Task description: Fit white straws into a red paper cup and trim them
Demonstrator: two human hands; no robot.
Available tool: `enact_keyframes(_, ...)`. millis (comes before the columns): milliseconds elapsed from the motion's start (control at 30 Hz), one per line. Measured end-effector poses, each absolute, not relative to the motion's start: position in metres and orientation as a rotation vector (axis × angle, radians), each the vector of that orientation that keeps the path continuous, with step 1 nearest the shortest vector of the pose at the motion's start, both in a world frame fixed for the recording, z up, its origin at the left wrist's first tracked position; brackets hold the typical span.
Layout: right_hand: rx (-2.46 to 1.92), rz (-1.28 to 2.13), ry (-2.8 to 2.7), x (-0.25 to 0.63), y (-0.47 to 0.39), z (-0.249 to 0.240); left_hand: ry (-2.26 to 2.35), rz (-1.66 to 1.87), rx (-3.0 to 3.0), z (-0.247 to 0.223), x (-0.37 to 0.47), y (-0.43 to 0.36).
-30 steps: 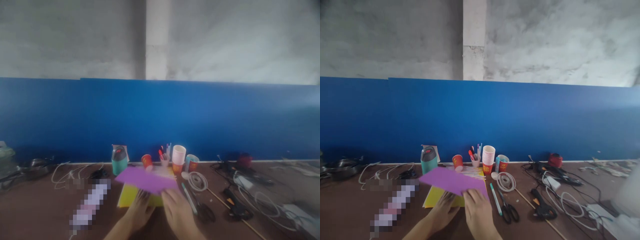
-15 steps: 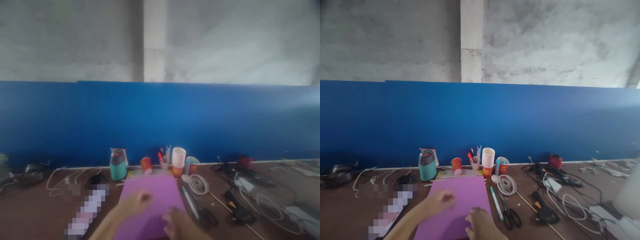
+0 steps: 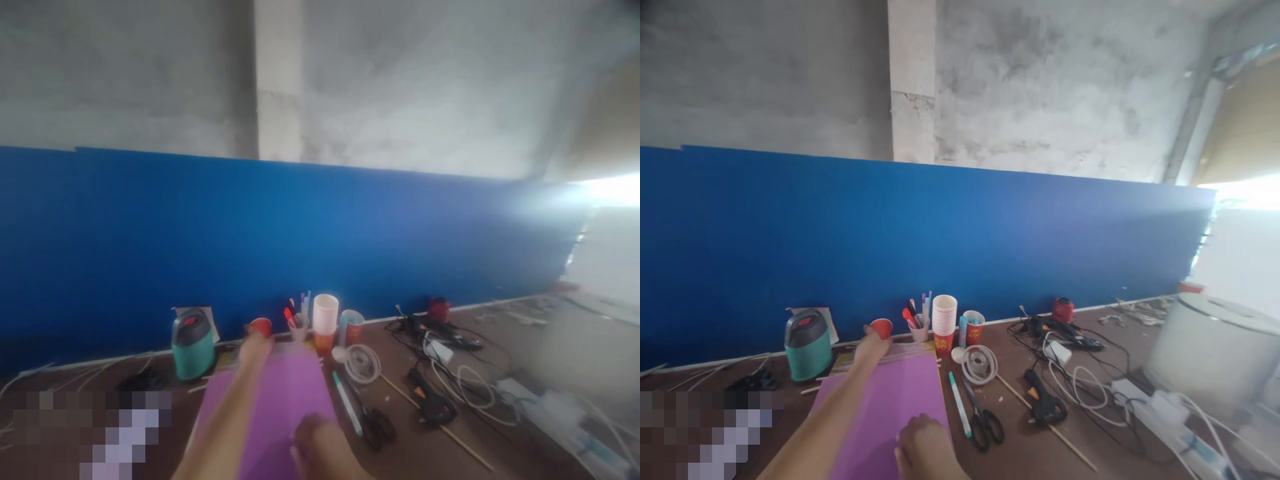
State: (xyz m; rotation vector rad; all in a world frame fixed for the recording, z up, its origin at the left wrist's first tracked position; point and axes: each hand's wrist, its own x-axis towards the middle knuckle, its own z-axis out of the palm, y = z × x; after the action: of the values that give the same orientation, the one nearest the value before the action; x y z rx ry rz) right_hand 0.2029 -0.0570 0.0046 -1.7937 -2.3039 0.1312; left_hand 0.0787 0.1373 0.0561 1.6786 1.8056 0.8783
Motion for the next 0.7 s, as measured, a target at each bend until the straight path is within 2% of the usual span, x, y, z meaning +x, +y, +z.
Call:
enact_keyframes(133,-1.728,0.148,-2.116,0.208,-0.063,0.018,1.805,1.037,1.536,0.056,0.067,0.123)
enact_keyframes(267,-1.783,0.136,-1.971,0.226,-0.069,0.046,1.542,1.142,1.492,0.045,0.058,0.079)
enact_keyframes(400,-2.062,0.049,-1.724,0.296,-0.081,0.075,1.199,1.205,1.334,0.025,0.056,0.028)
enact_keyframes(533,-2.608,0.132,-1.397,0.389,-0.092,0.082,1.158,1.275,1.193,0.015,0.058,-0.003)
enact_keyframes(700,-2.704,0.173,-1.306,0.435,-0.086,0.065,1.172,1.266,1.205,0.01,0.059,-0.01)
